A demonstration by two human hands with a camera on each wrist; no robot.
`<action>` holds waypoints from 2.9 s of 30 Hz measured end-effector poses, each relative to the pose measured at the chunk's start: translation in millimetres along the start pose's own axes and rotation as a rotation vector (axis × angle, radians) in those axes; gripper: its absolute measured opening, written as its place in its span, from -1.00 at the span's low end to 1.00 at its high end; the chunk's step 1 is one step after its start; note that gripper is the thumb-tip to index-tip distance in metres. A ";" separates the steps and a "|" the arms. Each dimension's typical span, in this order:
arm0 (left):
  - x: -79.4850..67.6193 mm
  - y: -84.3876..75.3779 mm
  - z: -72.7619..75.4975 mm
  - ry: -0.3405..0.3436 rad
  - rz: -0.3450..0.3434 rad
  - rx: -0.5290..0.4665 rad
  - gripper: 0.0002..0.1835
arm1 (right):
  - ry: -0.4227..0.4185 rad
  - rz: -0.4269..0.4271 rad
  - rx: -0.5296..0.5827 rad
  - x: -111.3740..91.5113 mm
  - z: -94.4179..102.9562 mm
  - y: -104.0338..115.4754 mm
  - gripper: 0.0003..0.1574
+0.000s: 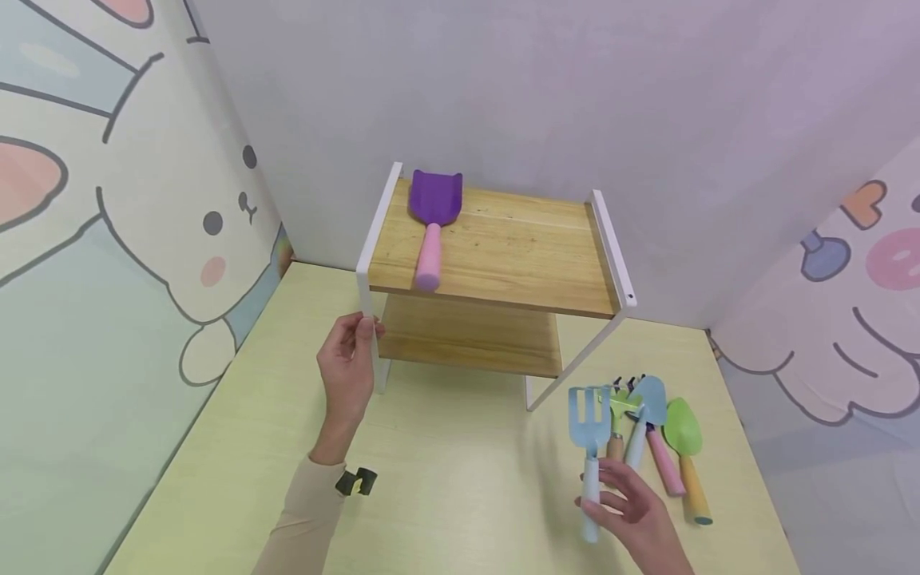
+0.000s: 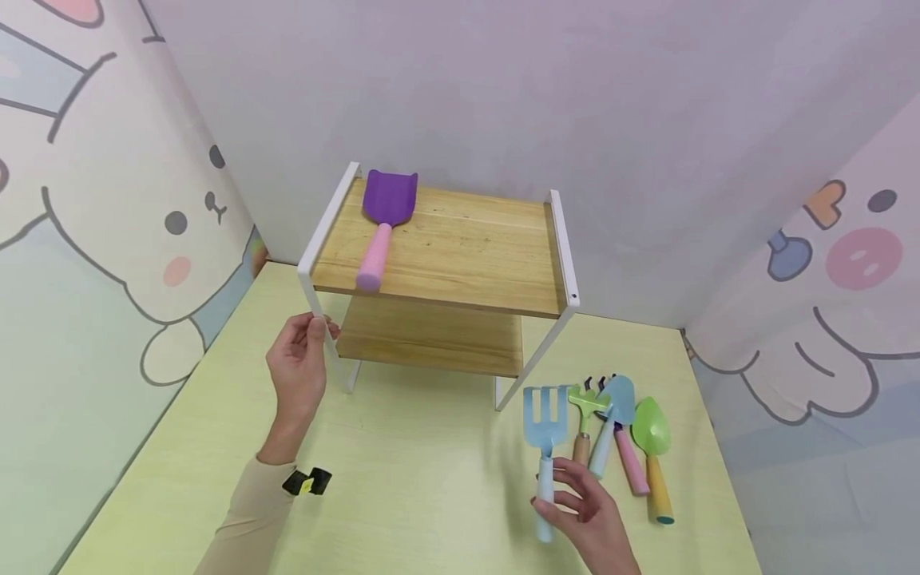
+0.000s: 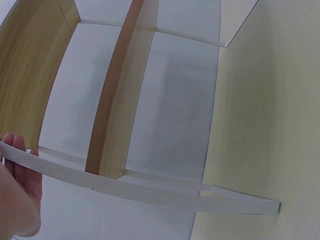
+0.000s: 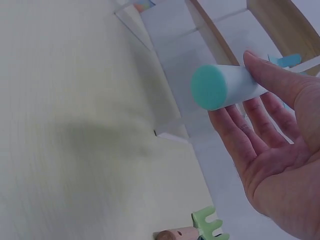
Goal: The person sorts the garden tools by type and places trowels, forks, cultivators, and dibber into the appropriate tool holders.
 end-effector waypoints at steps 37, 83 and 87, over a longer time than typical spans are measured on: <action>-0.3 0.4 -0.6 0.003 -0.002 0.016 -0.80 | 0.254 0.351 -0.069 31.2 -46.6 38.5 -0.37; -1.4 2.8 -1.7 -0.021 0.028 0.027 -0.79 | 0.234 0.370 -0.120 85.7 -100.2 91.3 -0.29; -1.6 2.3 -1.4 -0.022 0.026 0.023 -0.79 | 0.233 0.373 -0.113 90.5 -105.4 95.9 -0.29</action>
Point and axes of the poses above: each hand's wrist, its own x-axis towards the middle knuckle, its own z-axis out of the back of the hand, y = z × x, the point moved 3 cm from there along x, towards the middle knuckle, and after that the axes turned 5 degrees about z, right-handed, at the moved point
